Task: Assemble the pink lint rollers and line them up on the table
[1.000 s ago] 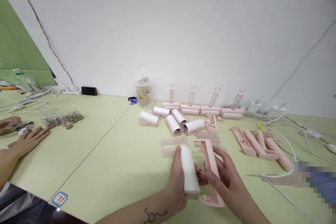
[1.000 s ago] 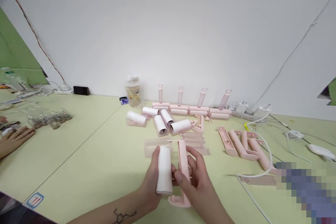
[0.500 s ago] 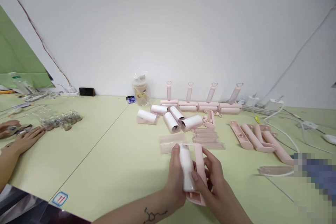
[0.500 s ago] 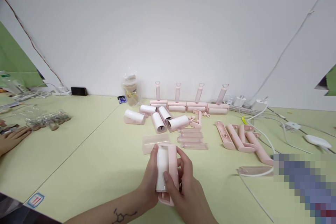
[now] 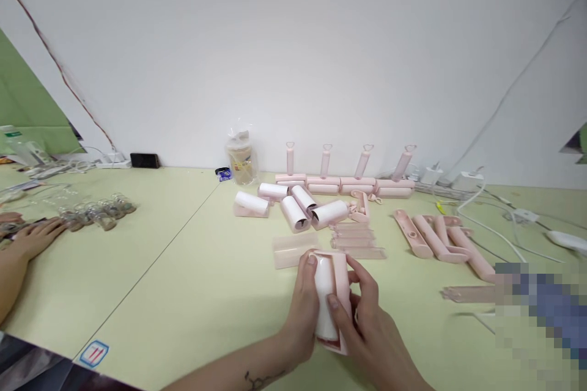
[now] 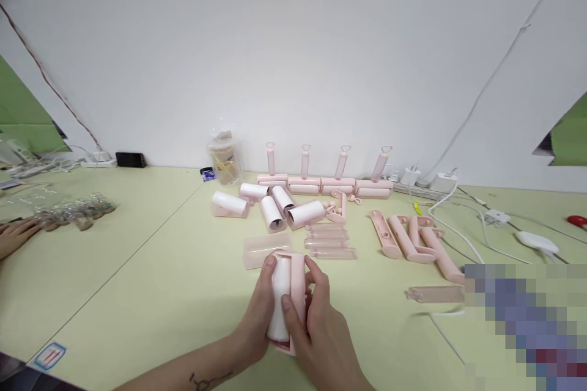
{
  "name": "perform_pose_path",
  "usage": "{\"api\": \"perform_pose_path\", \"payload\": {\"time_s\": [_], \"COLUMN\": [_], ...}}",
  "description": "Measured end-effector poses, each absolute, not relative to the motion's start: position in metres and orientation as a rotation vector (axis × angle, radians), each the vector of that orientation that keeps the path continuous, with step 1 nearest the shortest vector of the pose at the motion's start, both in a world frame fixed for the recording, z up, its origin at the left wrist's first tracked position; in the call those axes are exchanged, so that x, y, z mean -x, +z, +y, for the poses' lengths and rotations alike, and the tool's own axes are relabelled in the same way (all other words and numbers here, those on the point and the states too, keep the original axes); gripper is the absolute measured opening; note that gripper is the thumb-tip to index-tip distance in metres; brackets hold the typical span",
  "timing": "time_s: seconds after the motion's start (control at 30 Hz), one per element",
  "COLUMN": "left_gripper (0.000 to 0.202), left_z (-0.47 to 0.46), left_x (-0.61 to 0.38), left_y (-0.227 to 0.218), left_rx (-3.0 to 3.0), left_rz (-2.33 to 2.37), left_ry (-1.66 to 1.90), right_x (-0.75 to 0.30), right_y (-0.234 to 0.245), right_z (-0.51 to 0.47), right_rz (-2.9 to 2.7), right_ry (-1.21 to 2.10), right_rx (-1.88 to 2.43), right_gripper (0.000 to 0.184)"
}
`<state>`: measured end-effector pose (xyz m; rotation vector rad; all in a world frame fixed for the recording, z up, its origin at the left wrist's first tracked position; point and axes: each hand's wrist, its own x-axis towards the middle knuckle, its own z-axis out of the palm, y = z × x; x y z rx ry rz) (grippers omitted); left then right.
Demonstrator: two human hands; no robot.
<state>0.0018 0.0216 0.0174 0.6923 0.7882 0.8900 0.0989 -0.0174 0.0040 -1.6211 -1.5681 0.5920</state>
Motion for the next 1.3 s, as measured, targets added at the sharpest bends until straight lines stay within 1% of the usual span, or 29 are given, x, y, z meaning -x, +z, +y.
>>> {"api": "perform_pose_path", "payload": {"time_s": [0.1, 0.17, 0.23, 0.3, 0.33, 0.4, 0.43, 0.53, 0.63, 0.67, 0.7, 0.8, 0.83, 1.03, 1.3], "left_gripper": [0.044, 0.049, 0.060, 0.068, 0.070, 0.070, 0.070, 0.066, 0.078, 0.079, 0.076, 0.055, 0.051, 0.044, 0.042], "left_z": [0.027, 0.033, 0.040, 0.046, 0.047, 0.049, 0.049, 0.048, 0.047, 0.046, 0.045, 0.041, 0.040, 0.040, 0.037], "left_x": [0.005, 0.011, 0.018, 0.024, 0.028, 0.033, 0.035, 0.039, 0.040, 0.040, 0.040, 0.041, 0.042, 0.043, 0.044], "left_y": [0.019, 0.022, 0.026, 0.030, 0.031, 0.032, 0.032, 0.028, 0.028, 0.029, 0.030, 0.035, 0.037, 0.044, 0.048], "left_rx": [-0.942, -1.130, -1.273, -1.423, -1.511, -1.667, -1.726, -1.928, -2.191, -2.248, -2.279, -2.309, -2.308, -2.223, -2.278], "left_rz": [0.809, 0.796, 0.783, 0.829, 0.872, 0.954, 0.978, 0.983, 0.956, 0.953, 0.954, 0.974, 0.985, 1.025, 0.990], "left_ry": [0.983, 0.909, 0.757, 0.626, 0.574, 0.448, 0.373, 0.249, 0.230, 0.194, 0.142, 0.031, 0.021, 0.022, 0.002], "right_x": [-0.113, -0.126, -0.138, -0.146, -0.148, -0.149, -0.148, -0.143, -0.137, -0.135, -0.134, -0.134, -0.135, -0.140, -0.142], "right_y": [0.009, 0.015, 0.023, 0.029, 0.031, 0.031, 0.030, 0.025, 0.020, 0.019, 0.018, 0.017, 0.016, 0.015, 0.017], "right_z": [-0.011, -0.006, -0.002, 0.000, 0.001, 0.001, 0.001, 0.000, -0.004, -0.006, -0.007, -0.011, -0.011, -0.009, -0.009], "right_rz": [-1.665, -1.686, -1.722, -1.841, -1.904, -2.008, -2.038, -2.140, -2.272, -2.312, -2.342, -2.393, -2.399, -2.440, -2.407], "right_ry": [0.265, 0.148, 0.166, 0.279, 0.353, 0.467, 0.491, 0.435, 0.341, 0.326, 0.324, 0.383, 0.405, 0.435, 0.420], "right_rx": [1.636, 1.648, 1.684, 1.659, 1.614, 1.536, 1.531, 1.613, 1.663, 1.648, 1.621, 1.552, 1.543, 1.485, 1.405], "right_gripper": [0.035, 0.031, 0.036, 0.040, 0.036, 0.018, 0.014, 0.015, 0.008, 0.007, 0.008, 0.009, 0.010, 0.013, 0.013]}}
